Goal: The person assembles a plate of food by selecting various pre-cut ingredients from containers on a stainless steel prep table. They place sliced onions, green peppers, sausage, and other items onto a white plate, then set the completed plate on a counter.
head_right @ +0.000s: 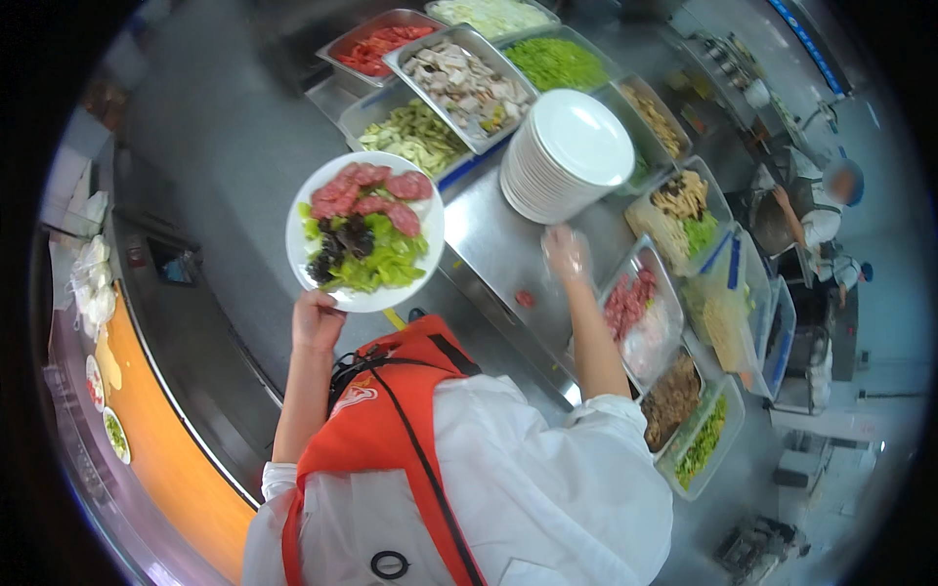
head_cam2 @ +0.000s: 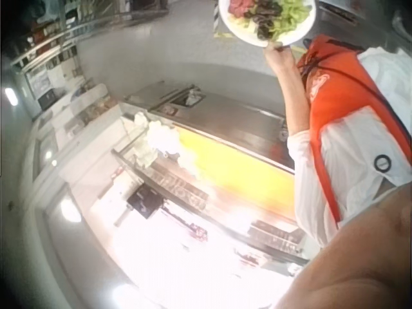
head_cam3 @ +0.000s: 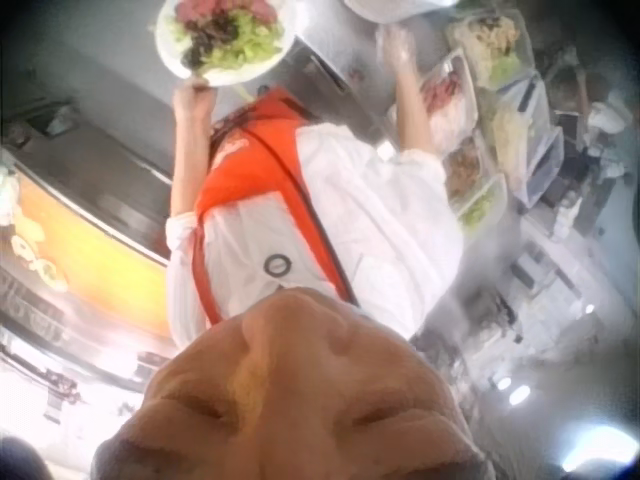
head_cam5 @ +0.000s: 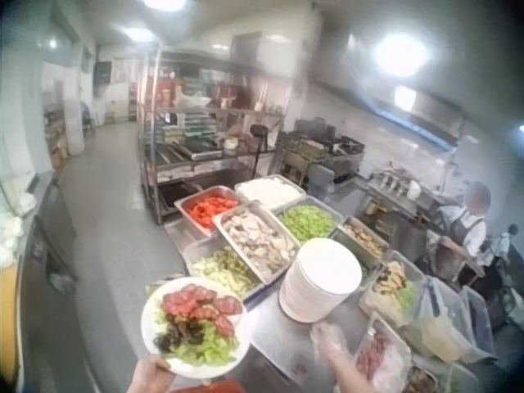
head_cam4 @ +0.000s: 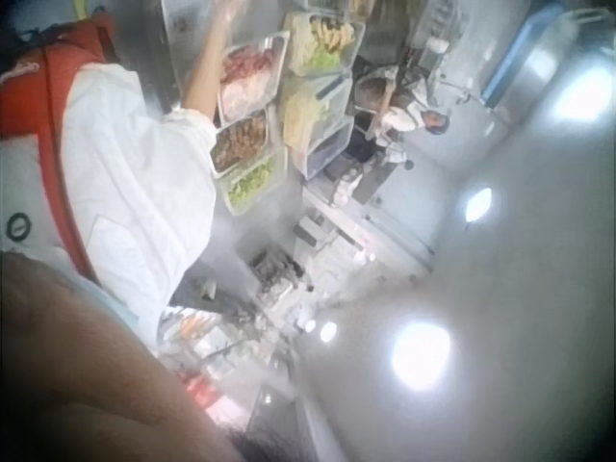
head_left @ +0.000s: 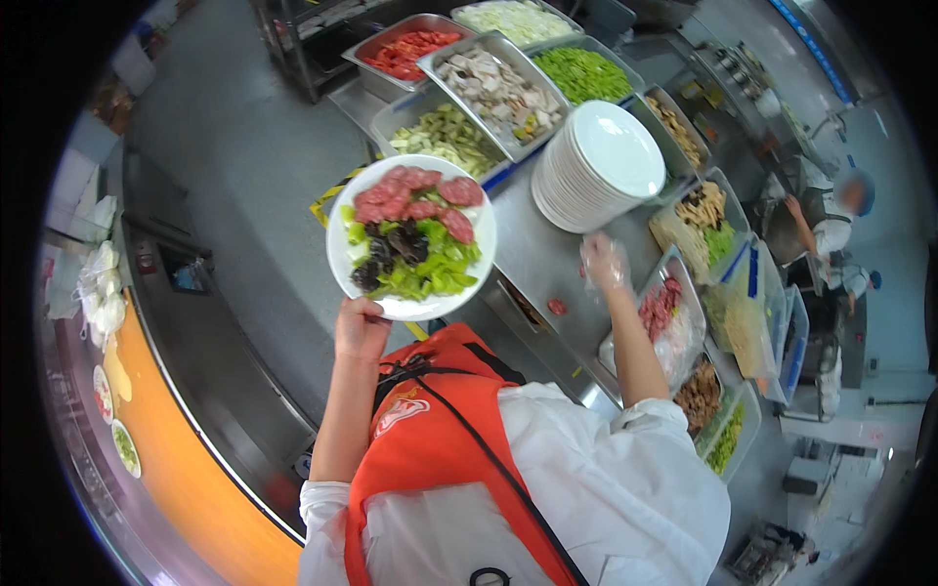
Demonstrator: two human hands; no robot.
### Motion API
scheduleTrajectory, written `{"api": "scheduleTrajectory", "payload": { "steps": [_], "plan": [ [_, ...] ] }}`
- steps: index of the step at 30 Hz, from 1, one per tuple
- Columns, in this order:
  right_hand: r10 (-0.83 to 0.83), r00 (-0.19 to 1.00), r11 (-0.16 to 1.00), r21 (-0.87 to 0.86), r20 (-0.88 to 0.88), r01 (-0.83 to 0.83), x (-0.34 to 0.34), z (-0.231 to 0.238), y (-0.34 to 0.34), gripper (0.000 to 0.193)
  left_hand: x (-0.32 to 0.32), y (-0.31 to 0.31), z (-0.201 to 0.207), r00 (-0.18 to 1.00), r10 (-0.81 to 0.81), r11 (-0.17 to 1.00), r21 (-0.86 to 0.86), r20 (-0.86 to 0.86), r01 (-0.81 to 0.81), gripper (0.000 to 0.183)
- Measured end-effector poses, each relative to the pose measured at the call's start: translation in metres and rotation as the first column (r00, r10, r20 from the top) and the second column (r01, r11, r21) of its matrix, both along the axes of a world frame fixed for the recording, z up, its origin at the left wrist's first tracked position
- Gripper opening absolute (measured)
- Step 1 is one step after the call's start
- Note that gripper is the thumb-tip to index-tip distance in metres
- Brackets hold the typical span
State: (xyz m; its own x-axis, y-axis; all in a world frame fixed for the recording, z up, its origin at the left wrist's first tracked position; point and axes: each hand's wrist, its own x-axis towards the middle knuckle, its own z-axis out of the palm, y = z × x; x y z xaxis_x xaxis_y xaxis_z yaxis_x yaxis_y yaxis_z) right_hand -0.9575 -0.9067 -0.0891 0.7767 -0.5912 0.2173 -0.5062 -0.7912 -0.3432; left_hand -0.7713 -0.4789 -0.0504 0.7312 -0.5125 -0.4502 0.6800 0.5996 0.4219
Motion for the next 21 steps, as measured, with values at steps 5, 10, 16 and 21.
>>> {"api": "scheduleTrajectory", "payload": {
  "steps": [5,10,16,21],
  "plan": [
    [-0.401,0.895,0.889,0.155,-0.194,0.432,-0.007,-0.089,0.01,0.028,0.016,-0.006,0.001,0.997,-0.075,0.997,0.012,0.035,0.075,0.066],
    [-0.407,0.813,0.903,-0.049,-0.417,0.426,0.013,-0.147,0.003,0.029,0.031,-0.004,0.003,0.983,-0.182,0.983,-0.018,0.008,0.182,0.072],
    [-0.488,0.873,0.792,0.407,-0.028,0.456,0.021,-0.094,0.035,0.02,0.039,0.003,-0.007,0.968,-0.243,0.969,0.038,-0.061,0.246,0.069],
    [-0.096,0.91,0.952,0.303,0.404,-0.034,0.077,0.104,0.145,0.022,0.043,-0.007,-0.015,0.94,-0.327,0.941,0.053,-0.098,0.333,0.07]
  ]
}}
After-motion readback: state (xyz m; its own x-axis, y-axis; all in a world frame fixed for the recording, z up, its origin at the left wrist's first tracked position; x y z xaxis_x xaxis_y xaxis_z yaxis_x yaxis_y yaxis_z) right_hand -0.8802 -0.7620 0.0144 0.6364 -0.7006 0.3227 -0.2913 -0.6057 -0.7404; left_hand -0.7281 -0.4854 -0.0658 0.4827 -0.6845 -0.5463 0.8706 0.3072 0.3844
